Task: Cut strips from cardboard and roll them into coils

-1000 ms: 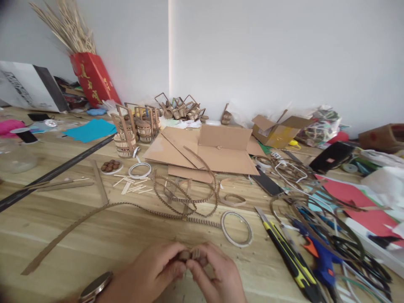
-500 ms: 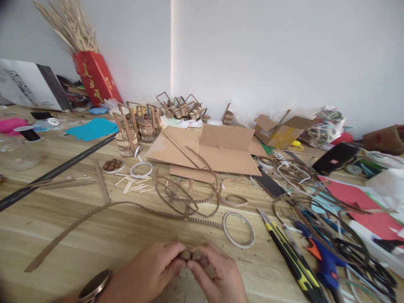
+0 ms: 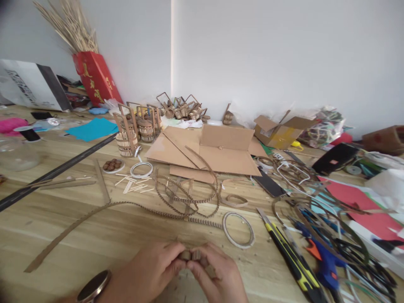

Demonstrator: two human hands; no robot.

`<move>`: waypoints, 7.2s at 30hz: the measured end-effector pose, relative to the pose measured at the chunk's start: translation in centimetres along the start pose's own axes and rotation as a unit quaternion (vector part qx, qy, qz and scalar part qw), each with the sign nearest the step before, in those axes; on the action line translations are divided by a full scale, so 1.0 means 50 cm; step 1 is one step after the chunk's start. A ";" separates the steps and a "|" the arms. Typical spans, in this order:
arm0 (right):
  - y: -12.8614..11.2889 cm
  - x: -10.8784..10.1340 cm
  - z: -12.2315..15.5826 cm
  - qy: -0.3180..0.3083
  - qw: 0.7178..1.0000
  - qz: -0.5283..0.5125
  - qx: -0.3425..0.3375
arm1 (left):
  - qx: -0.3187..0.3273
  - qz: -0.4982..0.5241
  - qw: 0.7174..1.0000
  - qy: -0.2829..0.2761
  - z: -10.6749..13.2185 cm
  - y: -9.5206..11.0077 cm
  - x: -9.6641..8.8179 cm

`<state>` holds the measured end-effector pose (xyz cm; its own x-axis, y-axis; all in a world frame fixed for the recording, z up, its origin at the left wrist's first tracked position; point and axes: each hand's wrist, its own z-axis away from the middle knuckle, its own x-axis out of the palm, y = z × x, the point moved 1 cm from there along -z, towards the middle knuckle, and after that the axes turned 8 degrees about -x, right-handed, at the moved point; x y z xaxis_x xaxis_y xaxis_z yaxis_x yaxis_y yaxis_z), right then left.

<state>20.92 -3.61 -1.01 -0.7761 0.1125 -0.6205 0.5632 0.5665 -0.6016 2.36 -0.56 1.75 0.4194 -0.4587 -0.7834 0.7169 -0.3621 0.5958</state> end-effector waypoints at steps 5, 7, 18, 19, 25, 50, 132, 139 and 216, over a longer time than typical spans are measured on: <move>-0.001 0.000 -0.002 -0.002 1.000 0.008 -0.005 | 0.000 -0.005 1.000 0.003 0.001 -0.004 0.004; -0.001 0.000 -0.002 0.000 1.000 0.010 -0.009 | 0.003 -0.003 1.000 0.002 0.001 -0.004 0.005; -0.009 -0.013 -0.009 0.000 1.000 0.008 -0.014 | 0.008 -0.024 1.000 -0.005 0.000 -0.002 0.005; -0.008 -0.012 -0.009 0.001 1.000 0.012 -0.016 | 0.013 -0.025 1.000 -0.005 0.000 -0.003 0.007; 0.016 0.007 0.011 -0.010 0.999 0.026 -0.029 | -0.011 -0.054 0.998 -0.013 0.000 -0.001 0.010; 0.018 0.012 0.014 0.036 0.999 -0.003 0.007 | -0.017 0.056 0.998 0.015 -0.001 -0.003 0.013; -0.011 -0.003 -0.002 -0.048 0.989 0.091 -0.111 | 0.038 -0.023 0.999 0.032 0.006 0.006 0.030; 0.001 0.014 0.001 -0.089 0.995 0.019 -0.049 | -0.008 0.040 0.996 0.085 0.002 -0.005 0.015; -0.003 -0.023 -0.015 0.069 0.983 -0.122 0.116 | 0.176 0.129 0.972 0.084 0.017 0.007 0.003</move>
<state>21.51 -3.24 0.17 -0.9179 0.1159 -0.3794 0.3933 0.3908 -0.8322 2.18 -1.44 2.00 0.6668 -0.4420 -0.6000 0.3537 -0.5210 0.7768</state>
